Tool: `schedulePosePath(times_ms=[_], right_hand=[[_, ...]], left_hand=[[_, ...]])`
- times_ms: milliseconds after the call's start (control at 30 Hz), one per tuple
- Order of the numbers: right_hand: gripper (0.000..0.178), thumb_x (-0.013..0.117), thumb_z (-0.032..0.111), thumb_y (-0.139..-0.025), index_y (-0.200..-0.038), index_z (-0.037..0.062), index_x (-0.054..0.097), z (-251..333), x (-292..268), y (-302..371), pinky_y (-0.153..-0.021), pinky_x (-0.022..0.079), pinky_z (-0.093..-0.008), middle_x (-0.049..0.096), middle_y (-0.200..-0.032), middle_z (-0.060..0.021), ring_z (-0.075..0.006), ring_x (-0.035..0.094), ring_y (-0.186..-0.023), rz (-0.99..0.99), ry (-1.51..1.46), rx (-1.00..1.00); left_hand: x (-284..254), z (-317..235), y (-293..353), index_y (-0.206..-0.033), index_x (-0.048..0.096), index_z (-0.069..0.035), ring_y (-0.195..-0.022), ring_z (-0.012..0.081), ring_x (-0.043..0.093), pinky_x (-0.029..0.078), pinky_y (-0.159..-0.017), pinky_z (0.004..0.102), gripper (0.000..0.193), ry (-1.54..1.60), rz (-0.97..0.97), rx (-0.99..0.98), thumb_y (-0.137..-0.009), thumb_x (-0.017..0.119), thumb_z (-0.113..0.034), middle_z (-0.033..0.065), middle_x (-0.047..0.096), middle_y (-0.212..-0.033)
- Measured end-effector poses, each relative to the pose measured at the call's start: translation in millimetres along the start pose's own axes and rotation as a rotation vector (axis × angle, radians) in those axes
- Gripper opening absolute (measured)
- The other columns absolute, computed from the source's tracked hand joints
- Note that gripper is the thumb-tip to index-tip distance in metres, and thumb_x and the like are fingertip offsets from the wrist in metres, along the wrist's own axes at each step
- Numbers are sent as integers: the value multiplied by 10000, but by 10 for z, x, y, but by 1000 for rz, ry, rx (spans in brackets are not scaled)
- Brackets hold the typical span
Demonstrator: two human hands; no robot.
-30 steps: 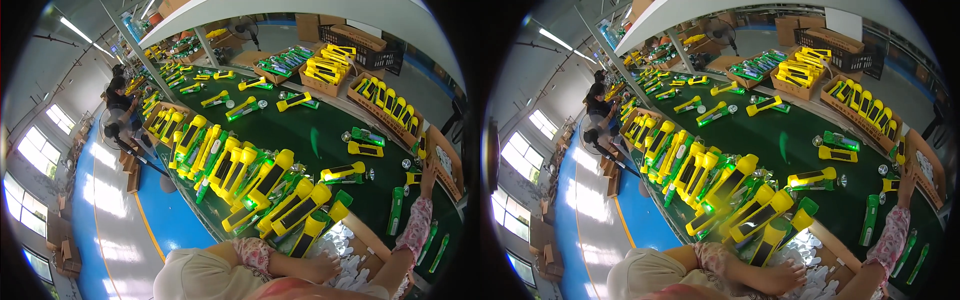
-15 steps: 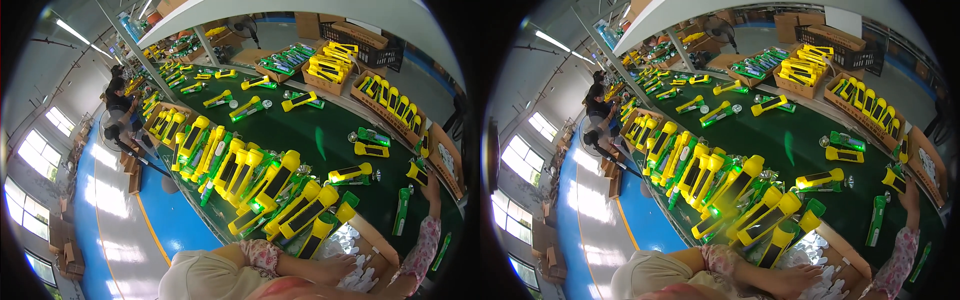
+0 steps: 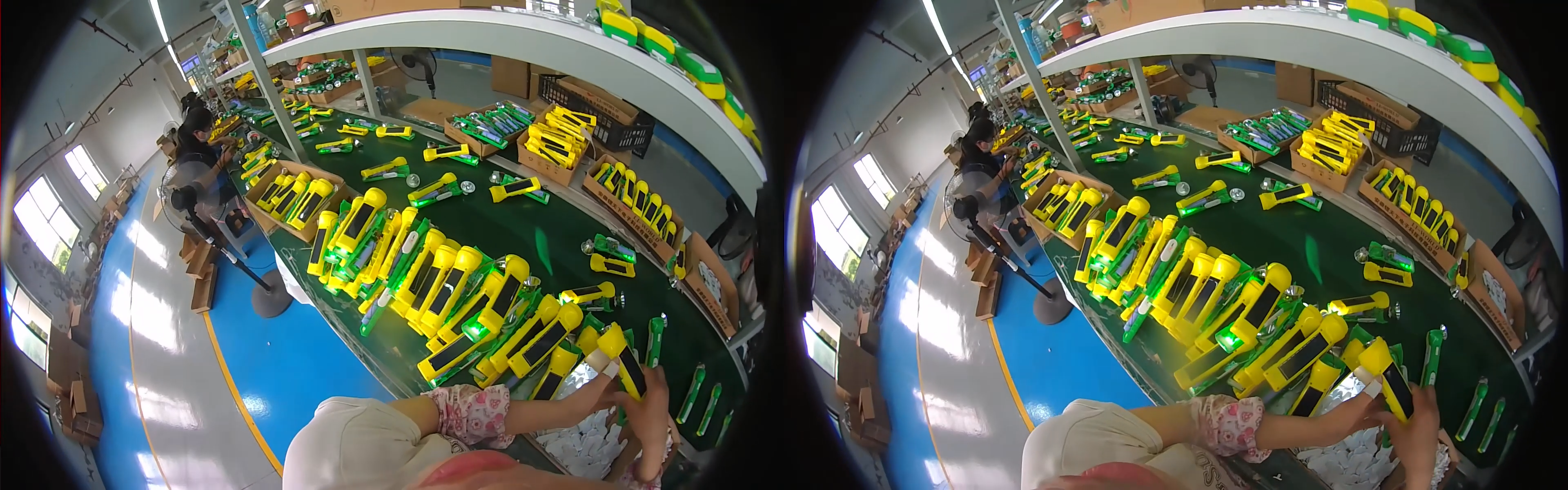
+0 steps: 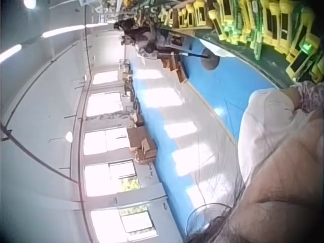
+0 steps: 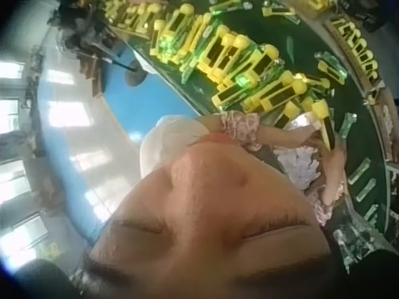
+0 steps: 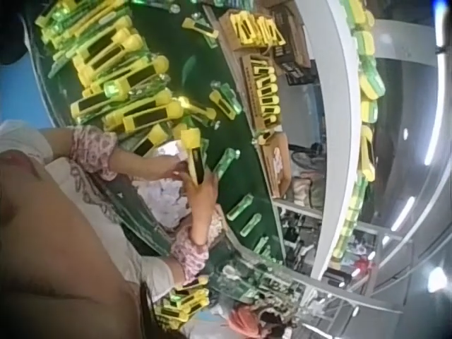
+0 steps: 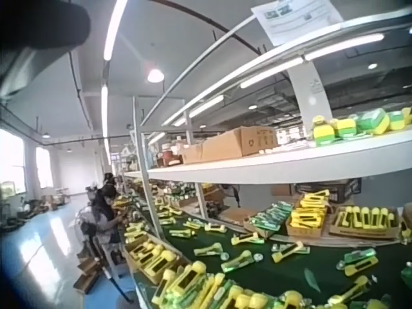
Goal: Assembling components of solar-powered flashlights on a factory production line.
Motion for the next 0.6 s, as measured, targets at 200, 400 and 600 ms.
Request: schedulePosePath(times_ms=[200,400,600], right_hand=[[512,766,58,-640,-1110,-42,591,297,90,26,-816,489,-388,563,-992,-207,-387,601,-928,-44,10,-14],[496,718,58,-790,-1241,-22,526,-235,462,506,-899,477,-372,599,-1115,-187,-282,606,-1014,-184,-167,131],[453,621,195,-942,-1314,-29,494,-179,653,783,-969,450,-363,571,-1258,-209,-314,580,-1137,-459,-83,209]], left_hand=[[-101,8,21,-1365,413,-158,-1151,195,506,411,-991,371,592,339,-112,-60,-986,381,-612,64,516,-1251],[90,-49,55,-1324,437,-127,-1092,165,535,446,-921,314,505,327,7,10,-989,490,-502,41,551,-1151],[73,71,21,-1344,445,-93,-1032,130,523,445,-859,288,555,-21,-151,1,-959,577,-470,39,547,-1105]])
Point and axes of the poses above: each hand's wrist, its own y-axis away from the middle knuckle, its own x-axis out of the palm, z = x × y, the point moved 3 cm from there along -y, towards the middle knuckle
